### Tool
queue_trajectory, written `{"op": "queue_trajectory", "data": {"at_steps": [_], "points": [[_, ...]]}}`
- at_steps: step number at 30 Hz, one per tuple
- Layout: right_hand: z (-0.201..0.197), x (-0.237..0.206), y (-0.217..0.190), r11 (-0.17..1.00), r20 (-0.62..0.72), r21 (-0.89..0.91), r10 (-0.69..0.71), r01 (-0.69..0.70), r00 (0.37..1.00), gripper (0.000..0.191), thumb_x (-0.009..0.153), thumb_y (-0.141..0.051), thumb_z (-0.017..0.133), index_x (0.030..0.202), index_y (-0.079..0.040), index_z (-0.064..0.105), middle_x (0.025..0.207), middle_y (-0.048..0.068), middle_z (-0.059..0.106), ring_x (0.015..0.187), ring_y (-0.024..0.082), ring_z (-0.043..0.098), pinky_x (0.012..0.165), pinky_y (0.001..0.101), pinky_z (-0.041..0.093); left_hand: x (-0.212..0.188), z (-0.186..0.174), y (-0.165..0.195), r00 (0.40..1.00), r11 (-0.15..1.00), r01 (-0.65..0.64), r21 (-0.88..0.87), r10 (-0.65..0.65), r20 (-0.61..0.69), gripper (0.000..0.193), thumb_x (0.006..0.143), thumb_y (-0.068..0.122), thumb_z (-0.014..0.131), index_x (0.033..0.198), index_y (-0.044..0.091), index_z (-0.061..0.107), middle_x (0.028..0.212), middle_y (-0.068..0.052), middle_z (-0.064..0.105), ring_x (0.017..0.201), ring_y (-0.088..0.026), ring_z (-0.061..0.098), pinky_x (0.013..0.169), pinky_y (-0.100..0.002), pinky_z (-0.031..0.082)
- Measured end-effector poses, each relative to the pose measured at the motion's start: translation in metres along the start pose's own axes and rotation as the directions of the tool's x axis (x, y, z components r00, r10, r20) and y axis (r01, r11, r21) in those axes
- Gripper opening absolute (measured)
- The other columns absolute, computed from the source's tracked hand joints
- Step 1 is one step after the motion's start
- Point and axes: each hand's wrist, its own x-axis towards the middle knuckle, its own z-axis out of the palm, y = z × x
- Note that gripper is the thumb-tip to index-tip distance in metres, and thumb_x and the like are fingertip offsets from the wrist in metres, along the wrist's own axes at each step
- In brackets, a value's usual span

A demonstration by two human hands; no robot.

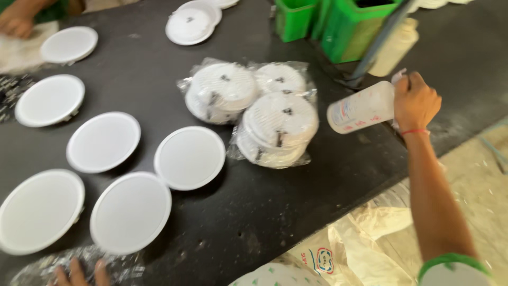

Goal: The person places round LED panel lights into clear plastic bags at a workbench, wraps the plastic around each light, and stacks the bagged lights on the table. They occasionally wipe a light with a cloth, reach into a sack for supplies, and set finished lights aside.

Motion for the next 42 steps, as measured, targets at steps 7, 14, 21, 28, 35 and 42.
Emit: {"op": "queue_trajectory", "data": {"at_steps": [7,14,21,28,35,42], "points": [[-0.014,0.019,-0.108,0.967,0.281,0.050,-0.254,0.250,0.926,0.034,0.112,-0.037,0.052,0.098,-0.010,0.067,0.082,0.016,0.071,0.071,0.038,0.067,0.060,0.0517,0.051,-0.022,-0.072,0.031,0.957,0.967,-0.207,-0.147,0.169,-0.235,0.061,0.099,0.046,0.066,0.146,0.006,0.062,0.162,-0.019,0.051,0.147,-0.043,0.046,0.116,-0.059,0.035],[-0.065,-0.048,-0.271,0.311,0.648,0.761,-0.302,-0.570,0.699,0.032,0.111,-0.032,0.052,0.104,-0.004,0.066,0.091,0.012,0.072,0.075,0.029,0.070,0.061,0.0420,0.054,-0.015,-0.094,0.052,1.000,0.648,-0.019,-0.762,-0.006,-0.030,0.035,0.097,0.014,0.061,0.130,0.008,0.069,0.127,-0.012,0.071,0.109,-0.028,0.066,0.096,-0.039,0.052],[-0.128,-0.231,-0.489,0.404,0.243,0.910,-0.701,0.092,0.670,0.027,0.111,-0.022,0.054,0.114,0.000,0.069,0.108,0.017,0.068,0.098,0.035,0.067,0.081,0.0440,0.054,0.017,-0.085,0.050,0.725,-0.041,0.688,-0.724,0.006,0.689,0.036,0.098,0.025,0.064,0.127,0.002,0.061,0.098,-0.006,0.072,0.076,-0.018,0.069,0.070,-0.032,0.060],[-0.136,-0.328,-0.544,-0.017,-0.074,0.935,-0.986,0.355,0.146,0.050,0.101,-0.016,0.053,0.148,0.001,0.047,0.156,0.017,0.046,0.150,0.034,0.036,0.118,0.0436,0.035,0.012,-0.057,0.057,0.795,-0.179,0.607,-0.774,0.139,0.591,0.026,0.089,0.008,0.071,0.110,-0.004,0.060,0.091,-0.008,0.070,0.079,-0.013,0.070,0.072,-0.028,0.061],[-0.081,-0.319,-0.607,0.338,0.290,0.927,-0.921,0.164,0.259,0.058,0.103,-0.010,0.035,0.160,0.001,0.032,0.167,0.019,0.025,0.156,0.036,0.021,0.116,0.0471,0.025,0.010,-0.063,0.056,0.816,-0.214,0.578,-0.787,0.163,0.555,0.024,0.088,0.001,0.073,0.105,-0.002,0.057,0.089,-0.008,0.067,0.077,-0.012,0.068,0.070,-0.025,0.058],[-0.139,-0.347,-0.589,0.297,0.244,0.948,-0.909,0.115,0.338,0.047,0.107,-0.021,0.039,0.153,-0.013,0.043,0.158,0.011,0.043,0.148,0.033,0.039,0.116,0.0432,0.043,0.022,-0.080,0.051,0.819,-0.163,0.563,-0.810,0.242,0.521,0.077,0.083,0.000,0.073,0.150,0.003,0.037,0.083,-0.004,0.063,0.073,-0.008,0.060,0.067,-0.022,0.053]]}}
